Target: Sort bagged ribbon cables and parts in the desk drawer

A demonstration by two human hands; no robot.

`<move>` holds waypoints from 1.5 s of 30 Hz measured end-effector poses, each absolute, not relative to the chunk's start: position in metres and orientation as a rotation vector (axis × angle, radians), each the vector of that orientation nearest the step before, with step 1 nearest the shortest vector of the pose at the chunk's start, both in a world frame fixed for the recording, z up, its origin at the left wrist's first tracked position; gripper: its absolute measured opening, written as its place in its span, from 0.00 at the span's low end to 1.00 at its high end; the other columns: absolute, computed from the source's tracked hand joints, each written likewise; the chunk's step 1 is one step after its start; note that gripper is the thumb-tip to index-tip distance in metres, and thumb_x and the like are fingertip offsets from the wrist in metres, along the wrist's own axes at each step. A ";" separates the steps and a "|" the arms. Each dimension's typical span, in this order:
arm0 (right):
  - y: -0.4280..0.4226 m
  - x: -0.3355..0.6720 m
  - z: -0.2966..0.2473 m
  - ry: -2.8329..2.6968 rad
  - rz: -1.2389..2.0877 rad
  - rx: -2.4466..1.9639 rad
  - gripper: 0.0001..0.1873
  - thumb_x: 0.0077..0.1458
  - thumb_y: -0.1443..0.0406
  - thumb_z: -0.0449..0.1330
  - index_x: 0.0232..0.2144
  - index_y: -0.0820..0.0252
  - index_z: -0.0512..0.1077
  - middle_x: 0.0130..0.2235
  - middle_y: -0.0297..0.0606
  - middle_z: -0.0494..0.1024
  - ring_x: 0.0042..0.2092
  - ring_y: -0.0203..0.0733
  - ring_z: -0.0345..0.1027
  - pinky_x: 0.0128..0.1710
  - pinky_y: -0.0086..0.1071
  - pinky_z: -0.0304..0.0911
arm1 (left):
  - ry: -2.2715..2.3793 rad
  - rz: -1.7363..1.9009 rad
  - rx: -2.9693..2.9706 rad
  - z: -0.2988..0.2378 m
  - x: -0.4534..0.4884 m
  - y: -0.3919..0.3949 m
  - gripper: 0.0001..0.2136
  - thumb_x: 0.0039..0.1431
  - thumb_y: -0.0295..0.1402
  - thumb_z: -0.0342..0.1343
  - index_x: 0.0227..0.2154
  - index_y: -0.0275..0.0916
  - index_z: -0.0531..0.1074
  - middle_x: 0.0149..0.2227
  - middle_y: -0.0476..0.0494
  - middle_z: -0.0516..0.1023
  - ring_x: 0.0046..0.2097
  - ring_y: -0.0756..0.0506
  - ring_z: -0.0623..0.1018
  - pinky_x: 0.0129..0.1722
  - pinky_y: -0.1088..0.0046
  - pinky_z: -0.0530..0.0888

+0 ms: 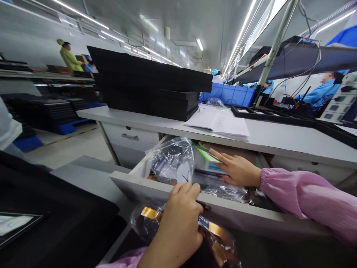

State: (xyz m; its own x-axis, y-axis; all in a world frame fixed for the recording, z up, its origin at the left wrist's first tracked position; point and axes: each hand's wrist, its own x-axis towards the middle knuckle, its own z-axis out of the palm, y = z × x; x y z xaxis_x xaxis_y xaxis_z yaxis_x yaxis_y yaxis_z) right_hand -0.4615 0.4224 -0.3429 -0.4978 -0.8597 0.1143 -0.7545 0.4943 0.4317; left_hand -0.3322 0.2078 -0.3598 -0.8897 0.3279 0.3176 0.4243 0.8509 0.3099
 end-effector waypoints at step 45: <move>0.507 -0.442 -0.329 -2.689 -0.195 0.818 0.28 0.44 0.74 0.54 0.51 0.67 0.66 0.48 0.51 0.77 0.43 0.52 0.74 0.40 0.39 0.71 | -2.767 -0.294 -0.566 -0.359 -0.336 0.206 0.15 0.30 0.18 0.50 0.18 0.41 0.77 0.48 0.44 0.78 0.51 0.37 0.73 0.56 0.55 0.63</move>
State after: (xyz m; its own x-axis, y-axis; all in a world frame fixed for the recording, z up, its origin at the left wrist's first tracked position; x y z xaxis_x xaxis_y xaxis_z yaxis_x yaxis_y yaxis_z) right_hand -0.4424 0.5074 -0.3291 -0.7838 -0.5618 0.2647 -0.5178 0.8265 0.2210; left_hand -0.3356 0.2057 -0.3593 -0.8772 0.3488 0.3298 0.4103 0.9015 0.1378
